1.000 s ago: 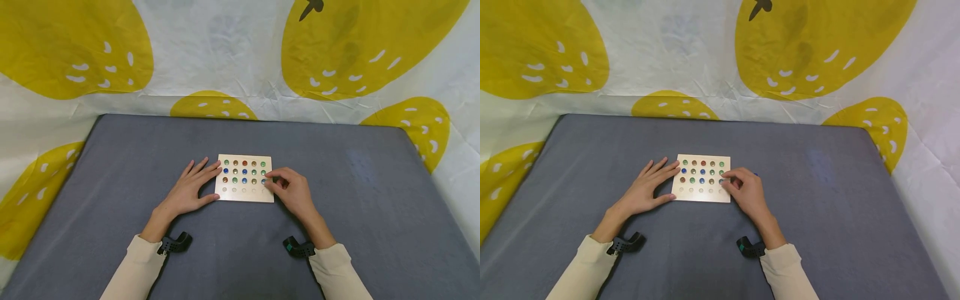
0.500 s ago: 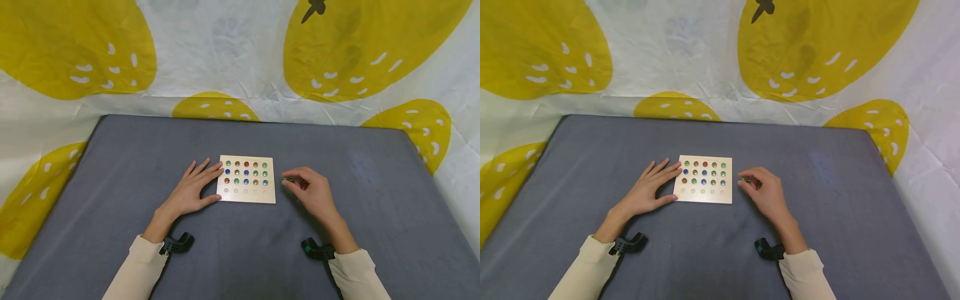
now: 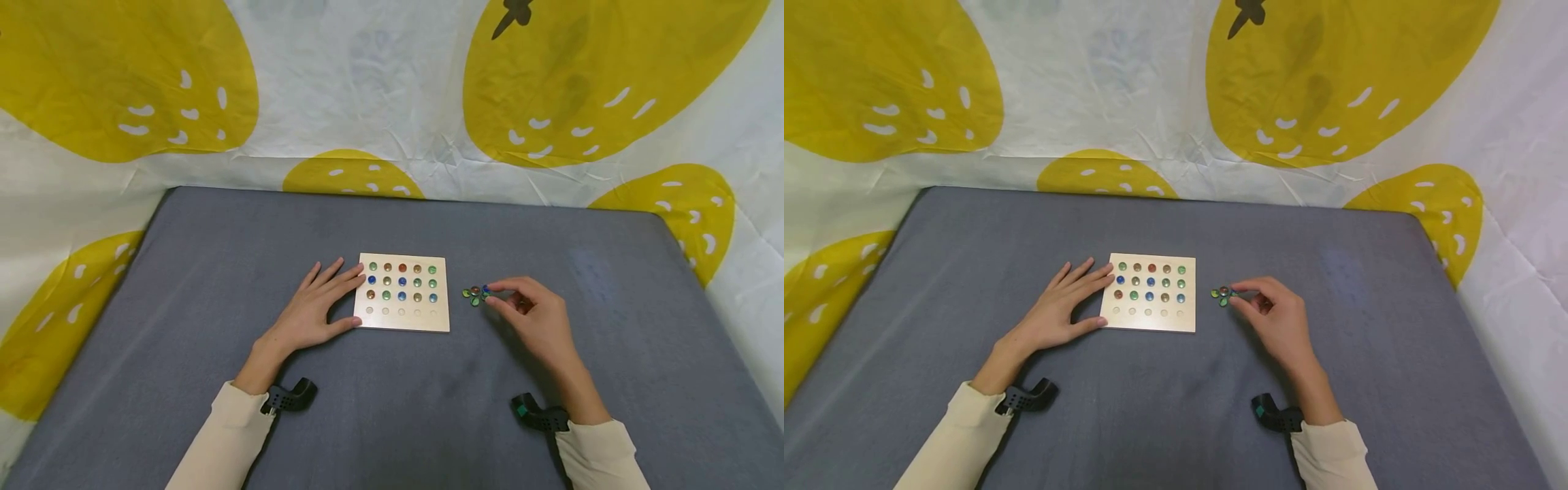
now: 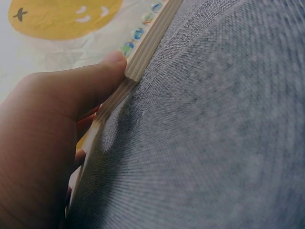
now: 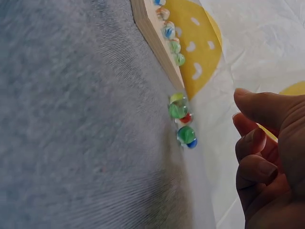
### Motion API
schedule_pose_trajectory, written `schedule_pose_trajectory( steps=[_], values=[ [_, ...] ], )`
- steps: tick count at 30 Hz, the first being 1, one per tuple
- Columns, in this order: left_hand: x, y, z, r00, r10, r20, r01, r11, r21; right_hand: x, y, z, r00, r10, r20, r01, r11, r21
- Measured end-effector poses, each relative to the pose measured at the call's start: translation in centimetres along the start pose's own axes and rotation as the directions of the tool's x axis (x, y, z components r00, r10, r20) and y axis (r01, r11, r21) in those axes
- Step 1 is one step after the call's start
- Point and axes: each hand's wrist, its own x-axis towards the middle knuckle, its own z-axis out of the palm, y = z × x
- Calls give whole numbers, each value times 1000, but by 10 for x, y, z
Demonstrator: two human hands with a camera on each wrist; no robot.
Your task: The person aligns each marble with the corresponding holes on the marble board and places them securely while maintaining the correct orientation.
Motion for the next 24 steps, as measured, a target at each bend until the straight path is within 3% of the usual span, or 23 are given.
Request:
schedule_pose_trajectory(
  steps=[8,24],
  values=[
    [0,0,0,1000,6,-4,-6,1000,1,-8,10,8,1000,-6,-4,6,1000,4],
    [-1,-2,2,1000,6,-4,-6,1000,0,-11,15,30,993,-114,-21,114,993,-6]
  ],
)
